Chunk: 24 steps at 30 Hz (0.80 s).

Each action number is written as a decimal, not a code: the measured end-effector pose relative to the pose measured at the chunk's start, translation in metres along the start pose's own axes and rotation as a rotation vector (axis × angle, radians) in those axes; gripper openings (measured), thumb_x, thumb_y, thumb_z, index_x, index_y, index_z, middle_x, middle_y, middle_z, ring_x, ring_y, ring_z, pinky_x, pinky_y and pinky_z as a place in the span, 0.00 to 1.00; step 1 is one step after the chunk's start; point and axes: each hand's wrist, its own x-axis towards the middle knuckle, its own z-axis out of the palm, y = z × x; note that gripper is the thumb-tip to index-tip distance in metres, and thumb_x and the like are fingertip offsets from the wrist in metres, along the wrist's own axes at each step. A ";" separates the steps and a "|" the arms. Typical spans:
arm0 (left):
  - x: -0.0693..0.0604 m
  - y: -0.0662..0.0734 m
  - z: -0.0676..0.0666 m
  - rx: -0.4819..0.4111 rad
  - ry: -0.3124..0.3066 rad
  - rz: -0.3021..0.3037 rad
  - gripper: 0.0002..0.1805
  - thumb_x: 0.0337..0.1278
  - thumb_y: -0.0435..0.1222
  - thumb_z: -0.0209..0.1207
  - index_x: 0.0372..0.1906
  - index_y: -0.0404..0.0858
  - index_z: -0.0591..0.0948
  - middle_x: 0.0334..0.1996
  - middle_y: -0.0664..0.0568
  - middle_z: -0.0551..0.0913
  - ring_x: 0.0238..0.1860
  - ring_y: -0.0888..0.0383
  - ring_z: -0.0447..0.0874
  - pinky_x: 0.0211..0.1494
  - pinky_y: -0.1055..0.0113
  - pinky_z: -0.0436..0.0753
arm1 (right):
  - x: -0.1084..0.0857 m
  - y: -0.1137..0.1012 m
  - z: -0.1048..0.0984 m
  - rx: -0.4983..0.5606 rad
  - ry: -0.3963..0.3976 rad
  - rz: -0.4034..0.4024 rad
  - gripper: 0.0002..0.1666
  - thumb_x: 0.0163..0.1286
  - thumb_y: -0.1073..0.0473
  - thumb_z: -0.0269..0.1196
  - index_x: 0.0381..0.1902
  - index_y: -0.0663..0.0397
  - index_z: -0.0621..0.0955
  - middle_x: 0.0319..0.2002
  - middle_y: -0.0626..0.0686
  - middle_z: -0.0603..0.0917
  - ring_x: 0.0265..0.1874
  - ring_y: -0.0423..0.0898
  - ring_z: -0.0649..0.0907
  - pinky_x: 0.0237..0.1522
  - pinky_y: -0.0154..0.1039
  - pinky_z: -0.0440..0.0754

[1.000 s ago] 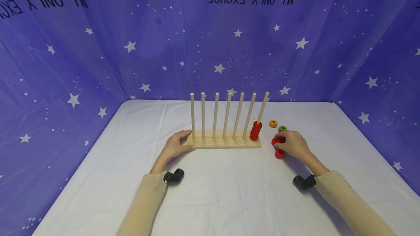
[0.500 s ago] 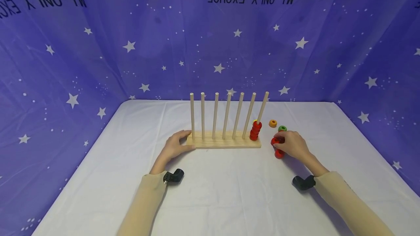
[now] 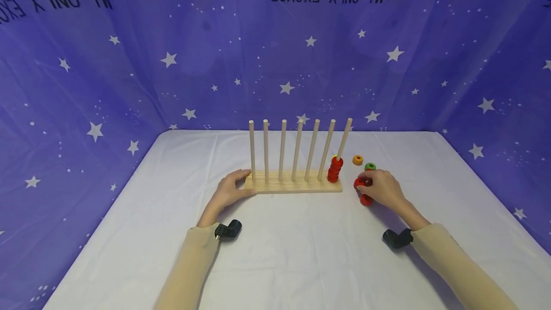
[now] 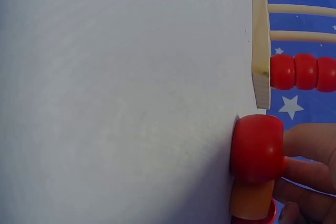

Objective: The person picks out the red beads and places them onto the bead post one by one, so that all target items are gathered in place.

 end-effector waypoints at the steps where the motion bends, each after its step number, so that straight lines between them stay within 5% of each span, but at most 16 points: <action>1: 0.000 0.000 0.000 0.007 0.004 0.006 0.37 0.45 0.41 0.68 0.64 0.35 0.70 0.65 0.39 0.70 0.70 0.38 0.59 0.73 0.42 0.57 | 0.000 -0.001 0.000 -0.003 0.007 -0.003 0.17 0.54 0.58 0.68 0.41 0.61 0.84 0.29 0.57 0.85 0.27 0.47 0.79 0.25 0.35 0.76; 6: 0.000 0.000 -0.001 0.009 0.002 0.008 0.38 0.45 0.41 0.68 0.64 0.35 0.70 0.65 0.39 0.70 0.71 0.39 0.59 0.73 0.42 0.57 | -0.002 -0.003 -0.004 -0.020 0.040 -0.004 0.19 0.54 0.58 0.68 0.42 0.61 0.84 0.32 0.60 0.86 0.31 0.51 0.80 0.29 0.42 0.80; 13: -0.001 0.000 -0.001 -0.014 0.002 0.018 0.37 0.45 0.41 0.68 0.63 0.35 0.71 0.65 0.40 0.70 0.71 0.39 0.59 0.74 0.44 0.57 | -0.004 -0.005 -0.010 -0.017 0.065 -0.011 0.20 0.54 0.56 0.67 0.44 0.62 0.84 0.33 0.60 0.86 0.32 0.52 0.78 0.27 0.38 0.75; 20: 0.000 -0.001 0.000 -0.007 0.002 0.017 0.37 0.45 0.41 0.68 0.63 0.35 0.71 0.65 0.40 0.71 0.71 0.39 0.59 0.73 0.43 0.57 | -0.004 -0.012 -0.019 -0.028 0.122 -0.057 0.19 0.55 0.56 0.67 0.43 0.60 0.84 0.37 0.63 0.86 0.37 0.57 0.81 0.36 0.54 0.81; 24: 0.000 -0.002 0.000 -0.009 -0.003 0.008 0.37 0.45 0.41 0.68 0.64 0.36 0.70 0.66 0.41 0.70 0.71 0.39 0.58 0.73 0.42 0.56 | -0.003 -0.017 -0.023 -0.048 0.154 -0.083 0.19 0.54 0.56 0.68 0.42 0.59 0.84 0.38 0.63 0.86 0.36 0.57 0.81 0.34 0.53 0.82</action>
